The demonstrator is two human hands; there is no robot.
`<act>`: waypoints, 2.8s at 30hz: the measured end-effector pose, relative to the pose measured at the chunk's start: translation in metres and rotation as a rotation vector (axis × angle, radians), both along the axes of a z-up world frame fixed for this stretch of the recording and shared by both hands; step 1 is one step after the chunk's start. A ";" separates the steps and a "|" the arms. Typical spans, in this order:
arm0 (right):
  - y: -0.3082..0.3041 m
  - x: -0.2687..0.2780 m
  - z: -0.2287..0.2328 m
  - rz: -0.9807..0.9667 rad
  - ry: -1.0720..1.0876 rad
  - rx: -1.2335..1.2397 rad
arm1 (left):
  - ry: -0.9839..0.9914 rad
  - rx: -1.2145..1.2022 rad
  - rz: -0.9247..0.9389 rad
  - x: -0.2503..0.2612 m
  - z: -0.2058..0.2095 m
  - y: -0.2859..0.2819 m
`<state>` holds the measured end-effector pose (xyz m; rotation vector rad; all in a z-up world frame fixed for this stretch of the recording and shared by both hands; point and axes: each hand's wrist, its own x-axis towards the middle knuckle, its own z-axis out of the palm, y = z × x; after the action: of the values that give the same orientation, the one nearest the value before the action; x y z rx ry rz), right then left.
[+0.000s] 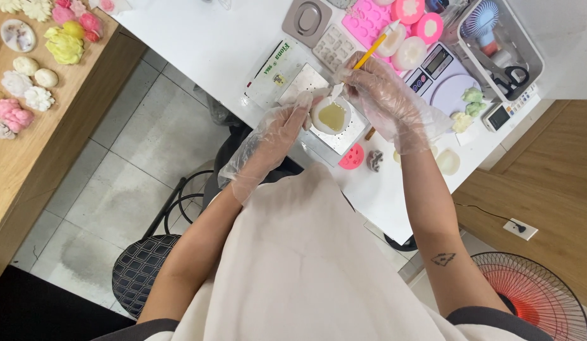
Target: Mixing and pouring wax into molds, using a heat gun to melt remaining wax in the pot.
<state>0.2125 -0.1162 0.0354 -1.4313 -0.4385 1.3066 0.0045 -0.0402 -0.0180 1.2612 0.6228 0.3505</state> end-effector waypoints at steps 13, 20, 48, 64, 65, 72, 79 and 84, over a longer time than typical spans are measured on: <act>-0.006 0.014 -0.033 0.027 -0.024 0.038 | 0.023 -0.021 -0.002 0.000 -0.003 -0.001; -0.005 0.005 -0.022 0.006 -0.103 0.019 | 0.007 -0.080 0.007 0.009 -0.017 -0.002; 0.021 -0.010 0.004 -0.048 0.019 0.090 | -0.025 -0.270 -0.028 0.013 -0.041 0.019; 0.186 -0.052 0.051 0.004 -0.185 0.274 | -0.272 -0.588 0.152 0.001 -0.012 0.203; 0.199 -0.055 0.051 0.003 -0.199 0.275 | -0.269 -0.609 0.175 0.002 -0.010 0.217; 0.290 -0.005 -0.056 -0.093 -0.263 0.270 | -0.333 -0.800 0.118 0.022 -0.039 0.293; 0.308 0.002 -0.067 -0.181 -0.474 0.035 | -0.240 -0.776 0.125 0.012 -0.069 0.309; 0.229 0.020 -0.015 -0.134 -0.506 0.251 | -0.204 -0.636 0.063 -0.007 -0.074 0.268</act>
<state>0.2328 0.1124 0.0208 -1.5388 -0.7961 0.7420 -0.0028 0.2280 -0.0918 0.5904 0.5398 0.2959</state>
